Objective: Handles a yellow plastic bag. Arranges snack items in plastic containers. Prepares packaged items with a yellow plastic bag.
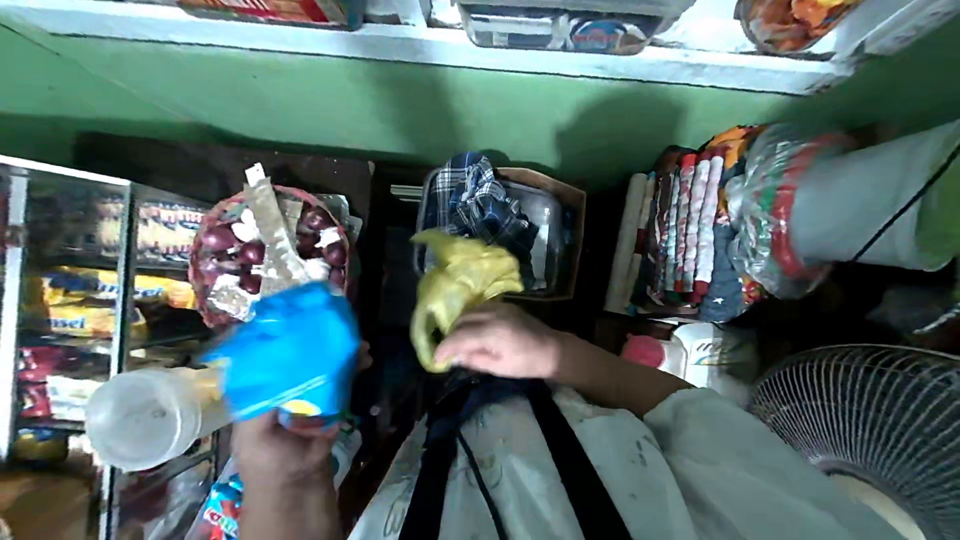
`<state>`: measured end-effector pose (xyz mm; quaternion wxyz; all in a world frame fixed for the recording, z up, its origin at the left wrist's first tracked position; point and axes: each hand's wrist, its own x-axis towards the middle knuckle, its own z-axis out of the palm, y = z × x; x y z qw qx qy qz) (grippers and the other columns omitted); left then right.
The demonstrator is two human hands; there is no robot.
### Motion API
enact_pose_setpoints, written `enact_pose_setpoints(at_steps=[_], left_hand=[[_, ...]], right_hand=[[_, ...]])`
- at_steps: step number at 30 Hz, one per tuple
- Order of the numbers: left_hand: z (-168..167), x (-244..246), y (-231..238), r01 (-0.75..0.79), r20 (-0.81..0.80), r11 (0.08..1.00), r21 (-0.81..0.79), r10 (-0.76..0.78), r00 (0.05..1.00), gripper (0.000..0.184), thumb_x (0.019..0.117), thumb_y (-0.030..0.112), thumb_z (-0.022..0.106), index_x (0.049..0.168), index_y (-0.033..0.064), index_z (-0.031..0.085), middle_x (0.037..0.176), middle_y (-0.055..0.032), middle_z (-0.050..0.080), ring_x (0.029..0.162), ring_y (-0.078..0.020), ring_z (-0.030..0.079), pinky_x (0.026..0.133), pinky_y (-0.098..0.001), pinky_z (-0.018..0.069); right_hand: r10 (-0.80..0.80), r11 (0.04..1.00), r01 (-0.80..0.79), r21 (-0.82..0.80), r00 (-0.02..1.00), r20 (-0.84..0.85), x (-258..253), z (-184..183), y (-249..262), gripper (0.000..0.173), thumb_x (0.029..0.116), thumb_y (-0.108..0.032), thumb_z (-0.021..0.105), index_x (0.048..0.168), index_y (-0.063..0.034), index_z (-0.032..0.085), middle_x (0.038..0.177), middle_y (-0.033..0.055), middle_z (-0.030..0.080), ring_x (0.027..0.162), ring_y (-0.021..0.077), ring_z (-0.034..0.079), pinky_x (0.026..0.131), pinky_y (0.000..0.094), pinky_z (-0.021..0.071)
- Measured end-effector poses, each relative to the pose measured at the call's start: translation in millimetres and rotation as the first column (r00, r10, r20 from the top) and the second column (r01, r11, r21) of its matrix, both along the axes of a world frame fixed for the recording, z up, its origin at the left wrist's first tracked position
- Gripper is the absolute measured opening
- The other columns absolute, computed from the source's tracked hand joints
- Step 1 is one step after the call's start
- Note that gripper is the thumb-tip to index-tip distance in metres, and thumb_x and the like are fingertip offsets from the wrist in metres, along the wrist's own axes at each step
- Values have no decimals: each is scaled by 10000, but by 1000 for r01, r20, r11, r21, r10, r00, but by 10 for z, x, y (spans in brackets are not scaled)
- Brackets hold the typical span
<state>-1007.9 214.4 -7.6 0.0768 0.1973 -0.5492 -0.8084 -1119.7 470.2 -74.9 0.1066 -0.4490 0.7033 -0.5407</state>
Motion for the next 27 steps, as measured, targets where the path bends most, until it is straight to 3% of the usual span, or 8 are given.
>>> enact_pose_setpoints(at_steps=[4, 10, 14, 18, 21, 23, 25, 27], left_hand=[[62, -284, 119, 327, 148, 945, 20, -327, 934, 173, 913, 384, 645, 981, 269, 753, 927, 53, 766, 849, -51, 721, 748, -273, 617], [-451, -114, 74, 723, 383, 652, 230, -743, 549, 105, 935, 356, 689, 850, 319, 737, 734, 148, 689, 604, 65, 592, 570, -124, 501], [-472, -82, 87, 798, 536, 595, 95, -706, 463, 267, 838, 366, 817, 1018, 203, 707, 858, 133, 716, 783, 42, 661, 765, -180, 570], [-554, -73, -4, 778, 706, 504, -376, -388, 592, 373, 879, 144, 771, 1199, 2, 643, 1076, -55, 710, 1011, -60, 664, 932, -254, 549], [-510, -119, -182, 739, 735, 109, -665, -75, 673, 572, 877, 203, 772, 1369, -16, 581, 1410, -215, 574, 1355, -325, 514, 1136, -564, 398], [-427, -137, -321, 656, 657, -69, -752, 8, 754, 529, 817, 125, 786, 1309, -16, 648, 1519, -316, 439, 1436, -583, 307, 1090, -815, 235], [-308, -167, -347, 614, 606, -116, -781, 98, 790, 361, 837, 57, 738, 1197, 26, 719, 1508, -353, 414, 1377, -660, 307, 1024, -852, 258], [-185, -180, -380, 645, 637, 3, -764, 162, 754, 348, 893, 95, 732, 1233, 26, 704, 1497, -331, 431, 1341, -592, 410, 1023, -777, 364]], right_hand=[[278, 957, -288, -38, 946, -165, 161, 310, -182, 221, 1043, -239, 580, 1094, -198, 791, 950, 71, 745, 939, 244, 705, 861, 447, 564], [173, 961, -200, -192, 973, -151, 188, 334, -116, 197, 1022, -173, 606, 1052, -141, 798, 876, 85, 728, 884, 253, 675, 836, 415, 539], [201, 918, -190, -349, 980, -5, 214, 351, -147, 177, 998, -93, 618, 1042, -47, 784, 913, 104, 749, 909, 230, 699, 873, 393, 550], [291, 847, -225, -481, 955, 67, 251, 371, -177, 162, 980, -59, 627, 1009, 4, 773, 869, 136, 722, 839, 204, 683, 787, 343, 550], [219, 922, -218, -319, 975, -34, 198, 394, -28, 163, 959, -124, 642, 976, -71, 795, 815, 93, 704, 822, 220, 654, 806, 387, 518], [173, 972, -191, -137, 976, -134, 151, 373, 112, 156, 936, -160, 643, 940, -138, 797, 807, 37, 704, 847, 210, 656, 834, 411, 504], [118, 993, -115, 26, 968, -221, 99, 333, 271, 147, 920, -197, 643, 891, -194, 787, 813, -21, 698, 878, 181, 650, 852, 411, 502], [57, 991, -22, 130, 959, -276, 66, 307, 357, 164, 920, -228, 631, 902, -226, 793, 841, -35, 702, 901, 184, 649, 874, 432, 507]])
